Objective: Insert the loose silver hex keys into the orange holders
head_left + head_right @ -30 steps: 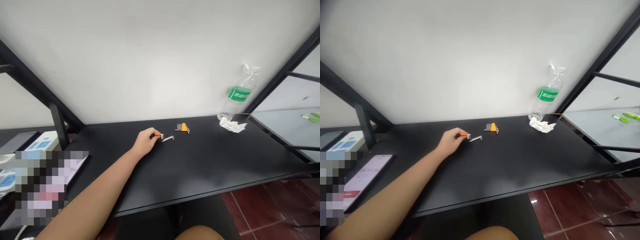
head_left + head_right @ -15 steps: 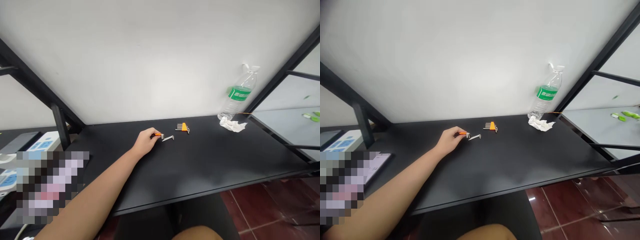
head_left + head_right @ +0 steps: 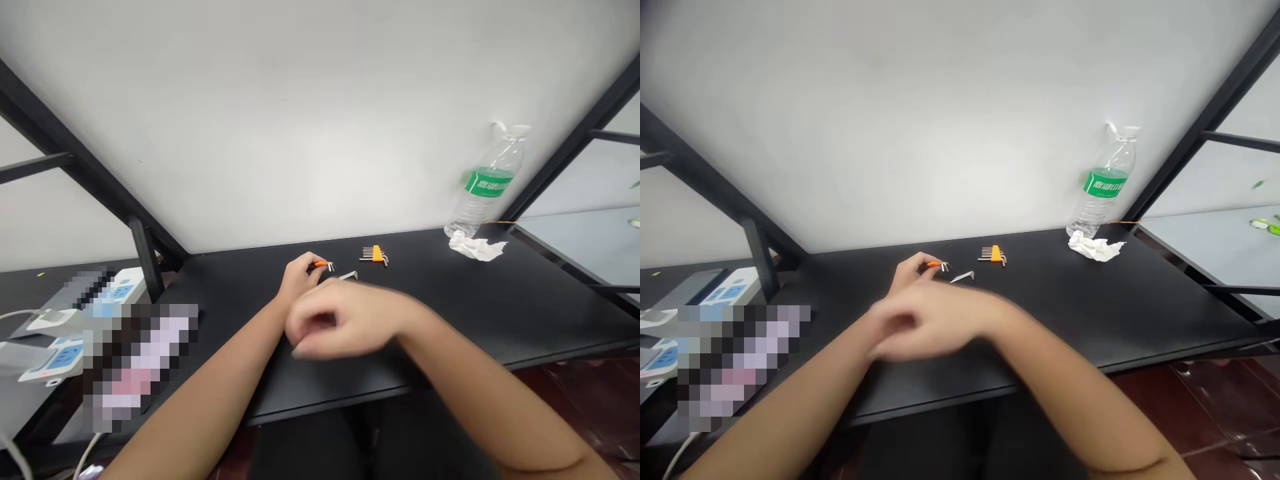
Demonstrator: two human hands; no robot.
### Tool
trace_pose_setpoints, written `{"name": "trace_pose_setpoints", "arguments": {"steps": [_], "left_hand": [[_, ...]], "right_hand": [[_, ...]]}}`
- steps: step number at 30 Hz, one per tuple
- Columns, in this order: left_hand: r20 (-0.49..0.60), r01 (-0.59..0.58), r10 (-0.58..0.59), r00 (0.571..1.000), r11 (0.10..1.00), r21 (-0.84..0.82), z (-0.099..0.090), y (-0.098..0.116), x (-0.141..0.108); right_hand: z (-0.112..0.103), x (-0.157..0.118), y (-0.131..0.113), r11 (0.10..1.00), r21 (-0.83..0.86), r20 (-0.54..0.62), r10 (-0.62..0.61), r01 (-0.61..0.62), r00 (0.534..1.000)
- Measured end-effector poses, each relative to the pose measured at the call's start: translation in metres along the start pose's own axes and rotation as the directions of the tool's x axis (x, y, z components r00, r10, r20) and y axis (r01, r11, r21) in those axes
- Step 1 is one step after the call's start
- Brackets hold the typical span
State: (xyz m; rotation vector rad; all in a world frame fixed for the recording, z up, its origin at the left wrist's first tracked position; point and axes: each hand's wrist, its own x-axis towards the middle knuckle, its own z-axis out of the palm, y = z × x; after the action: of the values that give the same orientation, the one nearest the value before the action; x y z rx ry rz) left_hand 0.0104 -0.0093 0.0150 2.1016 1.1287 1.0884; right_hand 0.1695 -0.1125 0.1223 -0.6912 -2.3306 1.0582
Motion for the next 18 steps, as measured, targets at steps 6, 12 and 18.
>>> {"name": "trace_pose_setpoints", "arguments": {"steps": [6, 12, 18], "left_hand": [[0.013, -0.035, 0.035, 0.999, 0.999, 0.039, 0.005, -0.005, 0.0], [0.016, -0.013, 0.012, 1.0, 1.0, 0.018, 0.005, -0.008, -0.001], [0.039, -0.007, 0.006, 0.999, 1.0, 0.03, 0.007, -0.01, 0.0]], "right_hand": [[-0.038, -0.029, 0.101, 0.702, -0.549, -0.294, 0.347, -0.455, 0.89], [-0.024, -0.028, 0.13, 0.674, -0.606, -0.268, 0.326, -0.421, 0.907], [-0.019, -0.023, 0.127, 0.644, -0.638, -0.252, 0.344, -0.422, 0.905]]}}
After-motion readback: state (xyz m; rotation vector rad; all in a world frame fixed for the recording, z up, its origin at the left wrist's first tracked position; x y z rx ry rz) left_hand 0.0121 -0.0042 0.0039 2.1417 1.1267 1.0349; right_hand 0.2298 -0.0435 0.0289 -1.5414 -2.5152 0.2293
